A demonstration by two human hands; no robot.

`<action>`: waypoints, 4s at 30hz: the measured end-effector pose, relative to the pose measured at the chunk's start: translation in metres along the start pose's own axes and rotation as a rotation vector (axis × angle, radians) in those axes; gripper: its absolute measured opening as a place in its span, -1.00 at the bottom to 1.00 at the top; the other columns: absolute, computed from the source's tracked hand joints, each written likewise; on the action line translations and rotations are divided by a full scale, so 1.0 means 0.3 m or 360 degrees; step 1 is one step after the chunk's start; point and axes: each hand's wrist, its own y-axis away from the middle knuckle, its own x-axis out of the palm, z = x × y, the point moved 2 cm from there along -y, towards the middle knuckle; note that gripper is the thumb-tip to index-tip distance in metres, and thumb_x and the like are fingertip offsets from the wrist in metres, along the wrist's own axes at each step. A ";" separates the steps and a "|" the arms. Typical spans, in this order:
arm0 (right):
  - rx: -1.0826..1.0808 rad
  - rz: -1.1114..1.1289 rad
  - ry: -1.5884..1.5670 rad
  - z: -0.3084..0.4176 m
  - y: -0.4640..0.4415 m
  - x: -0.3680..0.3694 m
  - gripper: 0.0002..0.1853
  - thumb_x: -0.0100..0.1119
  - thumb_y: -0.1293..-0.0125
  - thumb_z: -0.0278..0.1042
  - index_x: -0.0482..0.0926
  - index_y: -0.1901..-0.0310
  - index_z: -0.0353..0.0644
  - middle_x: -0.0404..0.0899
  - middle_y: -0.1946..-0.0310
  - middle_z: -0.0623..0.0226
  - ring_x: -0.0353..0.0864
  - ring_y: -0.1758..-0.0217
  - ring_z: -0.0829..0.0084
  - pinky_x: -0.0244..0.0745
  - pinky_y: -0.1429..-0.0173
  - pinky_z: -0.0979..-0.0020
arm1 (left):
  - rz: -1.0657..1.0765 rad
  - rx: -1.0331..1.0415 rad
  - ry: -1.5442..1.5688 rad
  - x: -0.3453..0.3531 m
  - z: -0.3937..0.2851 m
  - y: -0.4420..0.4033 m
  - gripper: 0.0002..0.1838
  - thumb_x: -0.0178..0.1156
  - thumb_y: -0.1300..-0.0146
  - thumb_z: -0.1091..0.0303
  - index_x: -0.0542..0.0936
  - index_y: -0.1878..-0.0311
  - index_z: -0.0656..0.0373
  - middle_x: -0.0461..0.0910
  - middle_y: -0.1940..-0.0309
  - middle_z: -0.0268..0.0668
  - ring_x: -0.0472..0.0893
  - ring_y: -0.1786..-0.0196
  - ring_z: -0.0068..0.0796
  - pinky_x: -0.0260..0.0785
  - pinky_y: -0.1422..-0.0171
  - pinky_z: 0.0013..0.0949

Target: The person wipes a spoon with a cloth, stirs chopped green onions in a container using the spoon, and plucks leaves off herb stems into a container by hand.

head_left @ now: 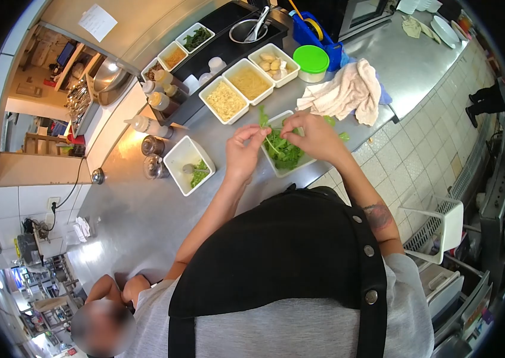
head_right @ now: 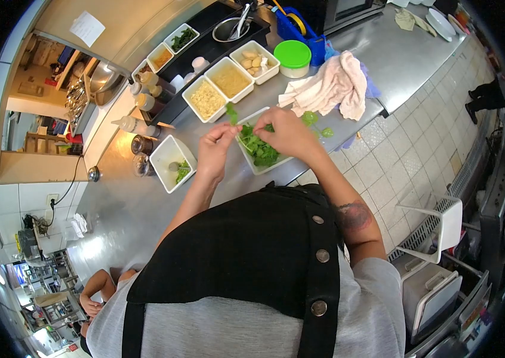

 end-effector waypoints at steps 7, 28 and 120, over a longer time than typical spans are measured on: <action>0.0606 0.0195 -0.1363 -0.014 0.063 0.041 -0.69 0.31 -0.33 -0.14 0.69 0.02 -0.16 0.67 0.17 0.37 0.62 0.06 0.49 0.50 -0.06 0.38 | 0.0187 0.0139 0.0597 0.041 -0.018 0.006 -0.82 0.24 -0.41 0.26 0.71 0.07 0.12 0.54 -0.13 -0.39 0.47 -0.09 -0.60 0.31 -0.03 -0.43; 0.0862 -0.0022 -0.1682 0.026 0.104 0.115 -0.83 0.33 -0.30 -0.23 0.72 0.18 -0.11 0.69 0.26 0.53 0.55 0.16 0.69 0.40 0.06 0.54 | 0.0131 0.0297 0.0746 0.085 0.001 0.033 -0.82 0.19 -0.42 0.43 0.67 0.01 0.25 0.51 -0.15 -0.35 0.51 -0.08 -0.55 0.39 -0.07 -0.39; 0.0046 -0.0170 0.1293 -0.161 -0.080 0.237 -0.77 0.10 -0.22 -0.30 0.71 0.47 -0.13 0.27 -0.44 0.07 -0.17 -0.58 -0.34 -0.33 -0.26 -0.77 | -0.0149 0.0501 -0.1579 0.028 0.086 0.140 -0.51 0.49 0.08 0.29 0.67 -0.02 -0.05 0.31 -0.31 -0.13 0.13 -0.41 0.09 -0.11 -0.44 0.17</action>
